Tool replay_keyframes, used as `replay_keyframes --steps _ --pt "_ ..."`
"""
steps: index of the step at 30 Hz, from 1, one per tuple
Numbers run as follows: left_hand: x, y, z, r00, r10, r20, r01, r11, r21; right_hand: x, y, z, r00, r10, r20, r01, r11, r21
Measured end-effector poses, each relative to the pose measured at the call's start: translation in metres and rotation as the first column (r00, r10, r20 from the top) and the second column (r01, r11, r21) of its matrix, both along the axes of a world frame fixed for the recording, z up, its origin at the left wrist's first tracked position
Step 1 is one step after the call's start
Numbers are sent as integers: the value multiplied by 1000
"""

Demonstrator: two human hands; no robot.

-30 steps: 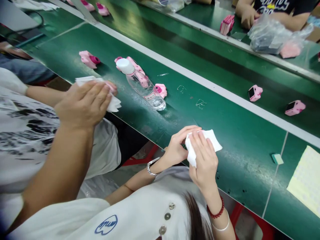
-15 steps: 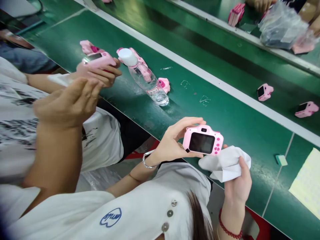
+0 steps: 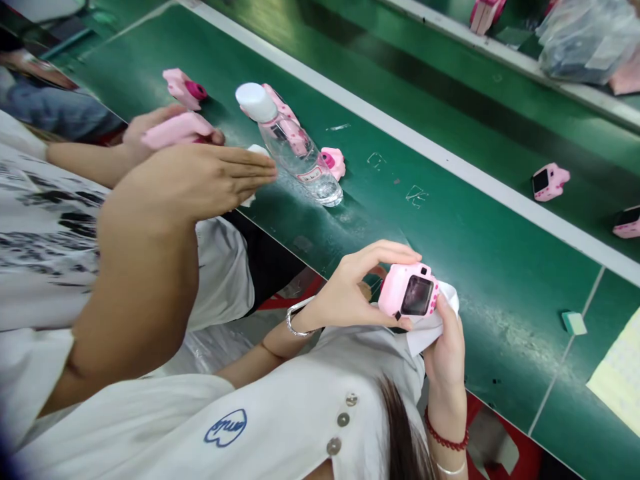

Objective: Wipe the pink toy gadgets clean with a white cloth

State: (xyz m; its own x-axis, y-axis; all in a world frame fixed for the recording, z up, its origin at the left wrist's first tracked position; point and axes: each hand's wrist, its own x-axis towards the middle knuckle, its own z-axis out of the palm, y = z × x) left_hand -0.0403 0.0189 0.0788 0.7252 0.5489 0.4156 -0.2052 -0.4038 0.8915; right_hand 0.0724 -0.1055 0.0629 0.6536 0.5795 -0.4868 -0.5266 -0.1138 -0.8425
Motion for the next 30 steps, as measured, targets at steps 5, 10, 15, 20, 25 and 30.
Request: replay_keyframes --steps 5,10,15,20,25,30 --pt "-1 2 -2 999 9 -33 -12 996 -90 1 -4 -6 999 33 5 -33 999 6" --pt "-2 12 -12 987 -158 1 147 915 -376 7 -12 -12 993 119 4 -119 992 48" --pt "-1 18 -34 972 -196 -126 106 853 -511 30 1 -25 973 226 39 -218 965 -148" --pt "-5 29 -64 937 192 -291 -283 907 -313 121 67 -28 908 125 400 -20 967 -256" --pt "-30 52 -79 717 642 -273 -685 722 -102 225 170 -6 681 91 727 139 958 -251" --pt "-55 82 -89 522 804 -286 -838 546 6 269 226 -13 526 48 849 187 967 -171"
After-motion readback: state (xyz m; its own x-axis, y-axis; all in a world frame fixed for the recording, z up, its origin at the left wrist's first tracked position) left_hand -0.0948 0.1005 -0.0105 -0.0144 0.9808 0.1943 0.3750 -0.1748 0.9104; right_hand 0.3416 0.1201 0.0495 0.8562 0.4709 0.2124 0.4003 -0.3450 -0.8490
